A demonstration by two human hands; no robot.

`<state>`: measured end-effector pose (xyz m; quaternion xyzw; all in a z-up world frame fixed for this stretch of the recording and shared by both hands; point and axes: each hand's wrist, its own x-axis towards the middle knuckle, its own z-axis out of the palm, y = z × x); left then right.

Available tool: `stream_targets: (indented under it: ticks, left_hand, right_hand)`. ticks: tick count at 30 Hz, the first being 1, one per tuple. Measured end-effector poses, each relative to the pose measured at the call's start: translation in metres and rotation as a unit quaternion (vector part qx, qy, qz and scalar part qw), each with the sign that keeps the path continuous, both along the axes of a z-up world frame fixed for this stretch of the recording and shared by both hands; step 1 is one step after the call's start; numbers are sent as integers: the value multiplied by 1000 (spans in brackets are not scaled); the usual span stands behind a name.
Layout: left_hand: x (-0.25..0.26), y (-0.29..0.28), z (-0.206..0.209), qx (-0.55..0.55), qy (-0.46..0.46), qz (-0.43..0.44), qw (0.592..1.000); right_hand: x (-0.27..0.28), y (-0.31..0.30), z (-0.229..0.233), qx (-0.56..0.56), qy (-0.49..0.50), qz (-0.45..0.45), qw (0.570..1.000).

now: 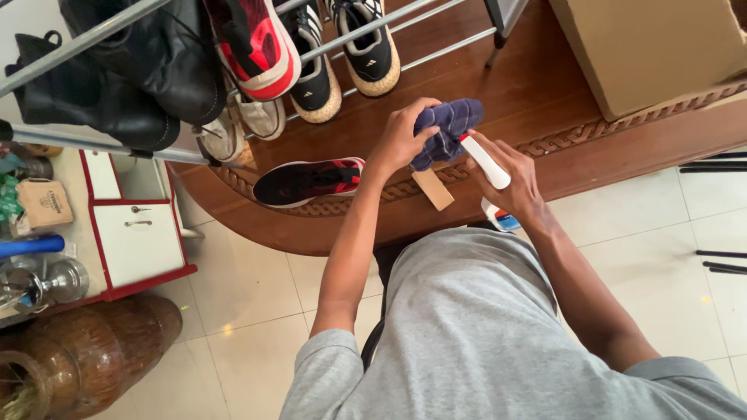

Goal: The person scrubs the sole of a black and red sneaker with a small wooden block, then sprays a cloth with a cleaning solution and wipes the upper and sole of the shoe. The shoe is placed back on the shoe rack after cleaning.

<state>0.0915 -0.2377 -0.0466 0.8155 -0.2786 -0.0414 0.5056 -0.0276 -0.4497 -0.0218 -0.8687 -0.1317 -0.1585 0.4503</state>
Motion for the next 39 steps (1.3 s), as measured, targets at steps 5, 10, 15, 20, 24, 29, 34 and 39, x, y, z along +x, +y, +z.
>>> stream_targets:
  ticks: [5, 10, 15, 20, 24, 29, 34, 39]
  left_hand:
    - [1, -3, 1, 6, 16, -1, 1000]
    - [2, -5, 1, -5, 18, -5, 1000]
    - [2, -6, 3, 0, 44, -1, 999]
    - [4, -7, 5, 7, 45, -8, 999]
    - [7, -8, 4, 6, 40, -6, 999]
    - [4, -6, 6, 18, 61, 0, 998]
    - [3, -4, 6, 22, 67, 11, 997]
    - [4, -5, 5, 27, 66, 6, 997]
  right_hand:
    - [-2, -13, -7, 10, -37, 11, 999]
    - [0, -25, -17, 17, -44, 2, 999]
    - [-3, -29, -12, 1, 2, -9, 1000]
    - [3, -26, -7, 26, -43, 17, 999]
    - [3, -25, 1, 35, -4, 32, 999]
    - [5, -25, 1, 24, -20, 24, 999]
    - [8, -39, -7, 18, -11, 6, 1000]
    - [6, -45, -3, 7, -13, 9, 1000]
